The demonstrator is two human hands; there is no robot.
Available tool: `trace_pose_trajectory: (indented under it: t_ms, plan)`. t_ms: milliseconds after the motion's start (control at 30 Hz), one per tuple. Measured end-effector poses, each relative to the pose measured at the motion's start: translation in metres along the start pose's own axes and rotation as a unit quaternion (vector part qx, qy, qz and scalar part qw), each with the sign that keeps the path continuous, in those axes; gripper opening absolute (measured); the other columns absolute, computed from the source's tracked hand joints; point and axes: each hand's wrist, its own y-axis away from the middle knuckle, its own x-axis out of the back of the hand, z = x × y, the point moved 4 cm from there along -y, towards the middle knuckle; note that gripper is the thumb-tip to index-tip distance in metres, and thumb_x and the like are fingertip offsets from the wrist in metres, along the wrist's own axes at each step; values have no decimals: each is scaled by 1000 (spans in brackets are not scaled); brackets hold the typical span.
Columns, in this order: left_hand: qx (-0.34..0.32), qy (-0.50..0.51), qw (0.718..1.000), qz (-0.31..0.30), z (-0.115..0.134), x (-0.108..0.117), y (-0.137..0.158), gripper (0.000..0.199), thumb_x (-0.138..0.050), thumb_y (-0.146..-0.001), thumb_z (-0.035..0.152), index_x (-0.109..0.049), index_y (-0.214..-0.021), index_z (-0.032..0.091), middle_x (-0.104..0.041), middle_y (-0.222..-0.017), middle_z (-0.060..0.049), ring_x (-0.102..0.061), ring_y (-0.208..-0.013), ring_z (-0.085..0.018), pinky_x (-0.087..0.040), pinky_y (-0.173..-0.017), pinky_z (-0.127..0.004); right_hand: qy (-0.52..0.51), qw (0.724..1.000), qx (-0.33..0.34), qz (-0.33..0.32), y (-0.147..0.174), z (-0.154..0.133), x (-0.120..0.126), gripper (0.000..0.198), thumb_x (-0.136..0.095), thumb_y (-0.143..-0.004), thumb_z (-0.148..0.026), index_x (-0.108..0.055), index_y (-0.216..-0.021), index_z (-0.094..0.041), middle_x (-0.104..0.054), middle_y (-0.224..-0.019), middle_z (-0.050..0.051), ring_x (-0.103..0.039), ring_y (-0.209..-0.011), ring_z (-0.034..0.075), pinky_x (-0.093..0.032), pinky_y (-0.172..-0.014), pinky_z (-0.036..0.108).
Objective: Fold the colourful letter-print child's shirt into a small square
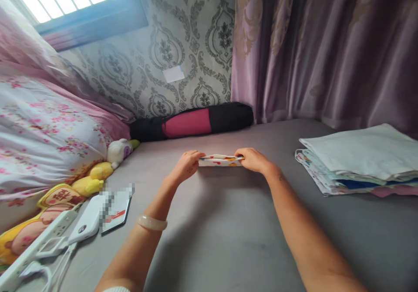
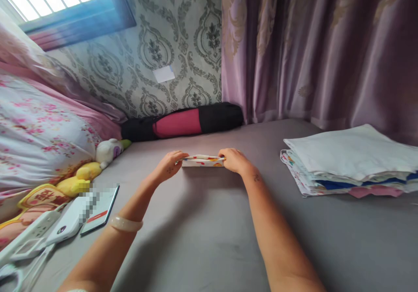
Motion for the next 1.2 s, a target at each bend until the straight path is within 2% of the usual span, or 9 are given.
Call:
trace_pose_trajectory:
  t_ms: [200,400,633,767,867,967,1033,1133,1200]
  plan:
    - [-19,11,999,-47,11,-18,33,47,-40,-73,2,-61,-111,20,-62,-106,-7,-55,-99,-20,-44,-89,-33,-4,986,-7,-169,5,3,-16,43,-53,-62,-7,-69,-99,-22,-68,-96,1,-59,-82,15,-39,-64,20]
    - [-27,32,993,-114,17,-28,53,57,-41,-67,-1,-57,-116,23,-60,-118,-5,-52,-111,-20,-42,-95,-33,5,966,-12,-258,8,4,-26,46,-57,-59,-6,-69,-100,-20,-66,-102,2,-60,-86,15,-42,-68,20]
    - [-26,61,987,-148,24,-29,67,61,-43,-62,1,-57,-116,26,-58,-123,-3,-50,-117,-19,-37,-101,-35,-38,948,-7,-315,13,3,-24,50,-74,-59,-36,-69,-107,-22,-66,-103,4,-60,-89,17,-43,-70,22]
    - [-19,79,984,-160,26,-27,64,39,-49,-70,8,-64,-101,24,-62,-118,-3,-56,-110,-20,-40,-97,-34,-51,957,-9,-284,11,1,-24,32,-63,-71,-47,-74,-82,-20,-67,-79,2,-58,-72,16,-39,-61,23]
    - [13,86,989,-122,23,-29,51,21,-46,-84,20,-66,-91,22,-66,-105,-5,-61,-99,-18,-45,-89,-29,-23,983,-29,-181,-1,-3,-30,36,-49,-82,-44,-71,-74,-16,-66,-71,3,-57,-67,16,-38,-59,25]
    - [73,51,995,-39,19,-36,34,24,-41,-90,27,-62,-101,20,-65,-107,-7,-61,-98,-19,-47,-88,-30,-1,999,-34,0,-14,-17,-41,38,-35,-90,-33,-67,-100,-16,-68,-99,7,-60,-91,19,-42,-76,27]
    - [105,11,994,-8,20,-46,22,28,-41,-91,26,-57,-113,19,-61,-119,-9,-58,-108,-21,-44,-94,-34,24,996,-36,82,-17,-28,-53,42,-31,-92,-27,-54,-125,-14,-55,-130,11,-49,-119,20,-35,-97,32]
    - [149,-46,987,-28,26,-66,9,38,-38,-92,25,-46,-128,16,-49,-137,-12,-41,-129,-26,-34,-105,-44,83,994,-27,63,-15,-42,-78,51,-27,-93,-27,-37,-141,-12,-29,-151,12,-21,-139,22,-13,-112,45]
    - [174,-67,981,-54,30,-78,4,43,-35,-93,27,-41,-133,14,-40,-144,-14,-30,-137,-28,-27,-109,-49,110,993,-17,32,-12,-46,-90,53,-25,-93,-26,-32,-144,-12,-22,-154,10,-13,-142,22,-6,-113,48]
